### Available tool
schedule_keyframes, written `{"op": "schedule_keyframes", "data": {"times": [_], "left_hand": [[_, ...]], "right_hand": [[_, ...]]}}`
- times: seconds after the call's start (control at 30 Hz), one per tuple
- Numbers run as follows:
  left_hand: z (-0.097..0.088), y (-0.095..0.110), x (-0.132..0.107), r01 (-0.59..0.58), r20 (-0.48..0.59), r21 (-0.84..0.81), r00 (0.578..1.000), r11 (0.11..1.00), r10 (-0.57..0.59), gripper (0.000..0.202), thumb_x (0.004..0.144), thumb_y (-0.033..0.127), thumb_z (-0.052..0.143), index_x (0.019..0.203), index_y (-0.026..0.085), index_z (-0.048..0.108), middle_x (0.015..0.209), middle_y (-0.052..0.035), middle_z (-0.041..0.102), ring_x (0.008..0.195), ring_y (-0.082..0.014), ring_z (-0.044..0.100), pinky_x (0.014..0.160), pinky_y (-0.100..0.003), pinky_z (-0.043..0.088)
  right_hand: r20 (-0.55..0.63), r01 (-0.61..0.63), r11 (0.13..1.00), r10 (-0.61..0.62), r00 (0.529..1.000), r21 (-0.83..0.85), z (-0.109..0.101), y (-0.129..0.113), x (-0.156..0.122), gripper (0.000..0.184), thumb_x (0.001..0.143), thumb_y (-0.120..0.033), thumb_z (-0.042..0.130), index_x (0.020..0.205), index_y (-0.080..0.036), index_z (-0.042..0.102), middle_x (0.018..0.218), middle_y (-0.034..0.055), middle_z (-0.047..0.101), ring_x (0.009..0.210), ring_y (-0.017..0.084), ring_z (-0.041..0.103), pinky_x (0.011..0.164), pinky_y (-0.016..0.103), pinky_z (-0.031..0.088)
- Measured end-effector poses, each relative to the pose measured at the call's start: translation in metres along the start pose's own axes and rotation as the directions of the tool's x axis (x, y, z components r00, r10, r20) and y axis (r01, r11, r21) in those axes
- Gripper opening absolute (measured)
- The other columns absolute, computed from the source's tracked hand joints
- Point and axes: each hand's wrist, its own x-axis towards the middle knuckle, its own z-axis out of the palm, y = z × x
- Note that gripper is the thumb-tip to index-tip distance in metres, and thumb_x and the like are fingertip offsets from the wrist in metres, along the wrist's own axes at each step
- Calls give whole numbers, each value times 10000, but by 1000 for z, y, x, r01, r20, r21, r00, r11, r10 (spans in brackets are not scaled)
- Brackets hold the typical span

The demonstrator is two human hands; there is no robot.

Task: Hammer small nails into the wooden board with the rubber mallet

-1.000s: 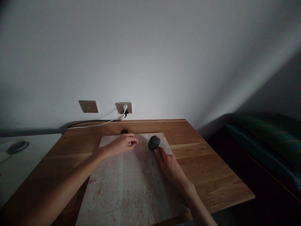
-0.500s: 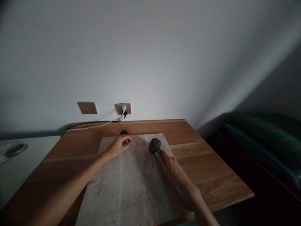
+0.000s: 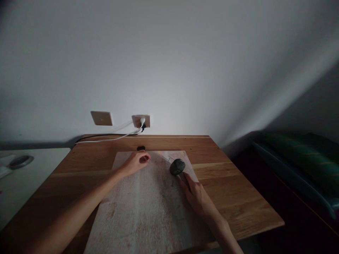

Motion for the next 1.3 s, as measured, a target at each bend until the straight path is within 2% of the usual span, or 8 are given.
{"op": "schedule_keyframes", "data": {"times": [0.17,0.4,0.57,0.8,0.97,1.1,1.23,1.3], "left_hand": [[0,2,1,13,-3,-2,1000,1000,-13,138,864,82,643,919,165,739,864,-25,742,771,-151,669,751,-246,498],[-2,4,0,7,23,43,1000,999,-8,143,911,114,638,977,169,753,949,-55,767,835,-170,692,784,-264,509],[-2,3,0,32,-7,117,999,993,-31,152,912,116,635,970,181,759,954,-49,760,812,-160,676,774,-262,501],[-3,3,0,19,5,35,1000,999,-20,123,888,112,652,934,172,750,865,-25,753,751,-150,662,734,-248,480],[-3,4,0,14,37,45,999,999,-16,120,896,130,646,943,173,748,878,-29,748,751,-149,655,739,-249,488],[-2,6,-2,8,63,89,998,996,-14,131,905,130,643,962,175,752,890,-33,730,736,-141,652,738,-247,489],[-1,4,-2,-6,67,101,998,995,0,112,901,140,681,970,179,760,927,-40,725,766,-147,673,750,-249,492],[0,1,-1,-10,69,101,998,995,3,125,892,106,677,946,176,765,947,-51,742,832,-168,697,783,-259,497]], "right_hand": [[-18,-2,1000,2,1000,-5,1,-2,-2,445,1053,-455,408,1372,-244,635,1171,117,804,1161,347,740,928,402,577],[-35,-3,1000,2,999,-24,2,2,-1,467,1040,-475,423,1366,-235,656,1143,124,811,1114,358,758,914,424,590],[-56,11,999,-13,998,-36,4,4,-1,443,1032,-447,441,1359,-251,667,1081,112,825,1052,361,779,879,414,601],[-17,-4,1000,3,1000,-27,1,-2,-2,434,1051,-446,409,1358,-256,648,1146,112,810,1136,354,750,917,400,581],[-32,2,1000,-2,999,-16,2,0,-1,412,1041,-446,422,1327,-263,655,1116,112,816,1087,362,765,851,394,588],[-35,9,1000,-10,999,-27,2,1,-2,420,1046,-445,426,1356,-266,647,1128,112,812,1083,355,765,879,399,580],[6,16,999,-16,1000,-36,1,-3,-1,432,1056,-458,409,1352,-241,638,1153,117,801,1092,335,761,873,368,567],[17,51,998,-50,999,-43,1,-10,2,444,1060,-452,401,1362,-218,626,1071,109,807,994,308,780,816,340,558]]}}
